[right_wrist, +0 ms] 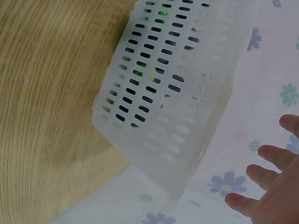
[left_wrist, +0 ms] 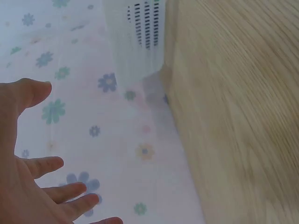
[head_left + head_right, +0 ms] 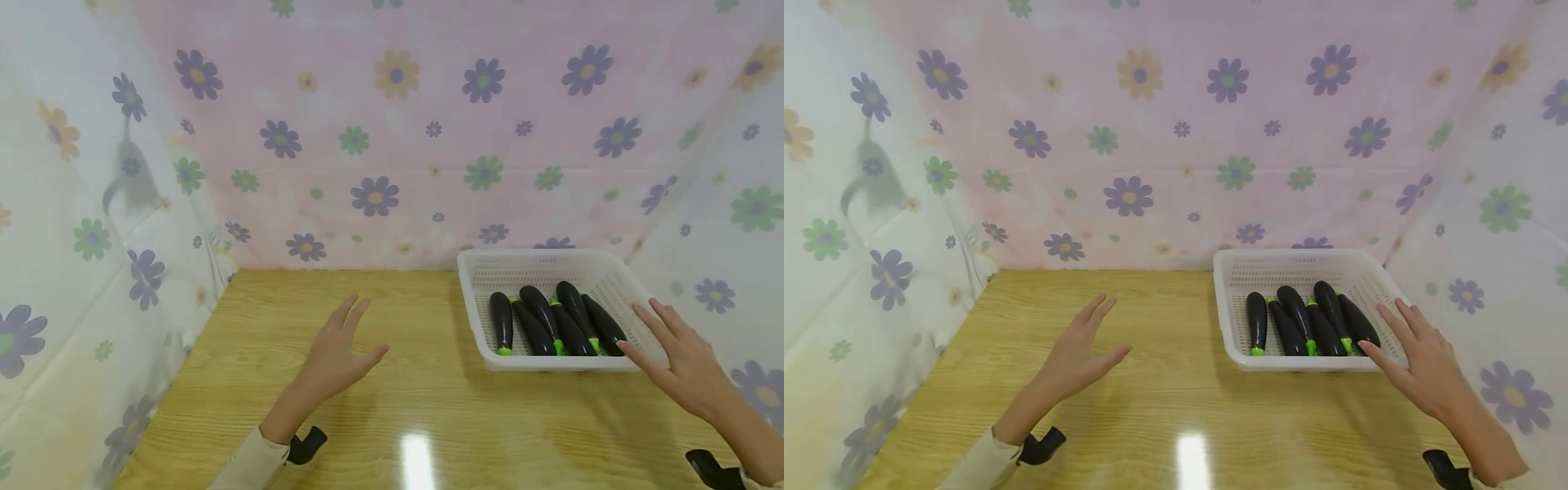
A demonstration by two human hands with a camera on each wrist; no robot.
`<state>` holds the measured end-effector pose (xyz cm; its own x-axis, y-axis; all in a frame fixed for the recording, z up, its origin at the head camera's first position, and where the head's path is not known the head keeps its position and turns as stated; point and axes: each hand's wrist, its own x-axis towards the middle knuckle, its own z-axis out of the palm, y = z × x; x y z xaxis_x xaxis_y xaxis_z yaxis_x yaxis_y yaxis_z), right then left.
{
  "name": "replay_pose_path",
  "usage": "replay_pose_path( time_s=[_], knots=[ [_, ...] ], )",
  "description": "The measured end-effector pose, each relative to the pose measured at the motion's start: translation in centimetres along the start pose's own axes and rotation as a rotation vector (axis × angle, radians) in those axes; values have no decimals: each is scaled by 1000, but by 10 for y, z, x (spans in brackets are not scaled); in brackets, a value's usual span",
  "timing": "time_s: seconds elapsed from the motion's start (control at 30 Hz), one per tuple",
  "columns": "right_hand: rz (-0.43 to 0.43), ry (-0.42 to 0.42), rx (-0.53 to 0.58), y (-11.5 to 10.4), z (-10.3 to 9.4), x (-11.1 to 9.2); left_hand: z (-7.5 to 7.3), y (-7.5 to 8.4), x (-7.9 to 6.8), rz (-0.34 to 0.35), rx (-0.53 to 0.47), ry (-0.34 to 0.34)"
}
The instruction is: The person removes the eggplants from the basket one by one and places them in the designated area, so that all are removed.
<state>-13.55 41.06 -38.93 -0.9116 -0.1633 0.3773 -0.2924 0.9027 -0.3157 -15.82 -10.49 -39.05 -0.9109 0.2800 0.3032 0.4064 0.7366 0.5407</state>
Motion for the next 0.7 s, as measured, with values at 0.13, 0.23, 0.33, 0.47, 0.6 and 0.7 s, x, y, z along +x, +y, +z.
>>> replay_pose_path(
  time_s=[0.13,0.23,0.33,0.47,0.6,0.7],
  knots=[
    [27,8,24,8,3,2,12,8,12,-15,-68,-36],
    [52,-2,41,15,3,3,21,15,23,-29,-134,-71],
    [73,-18,42,23,1,2,31,24,34,-31,-188,-111],
    [117,-50,33,32,2,0,41,35,45,-13,-239,-152],
    [162,-79,29,40,7,-4,51,45,58,8,-285,-178],
    [173,-80,27,45,10,-7,58,50,67,21,-331,-195]
  ],
)
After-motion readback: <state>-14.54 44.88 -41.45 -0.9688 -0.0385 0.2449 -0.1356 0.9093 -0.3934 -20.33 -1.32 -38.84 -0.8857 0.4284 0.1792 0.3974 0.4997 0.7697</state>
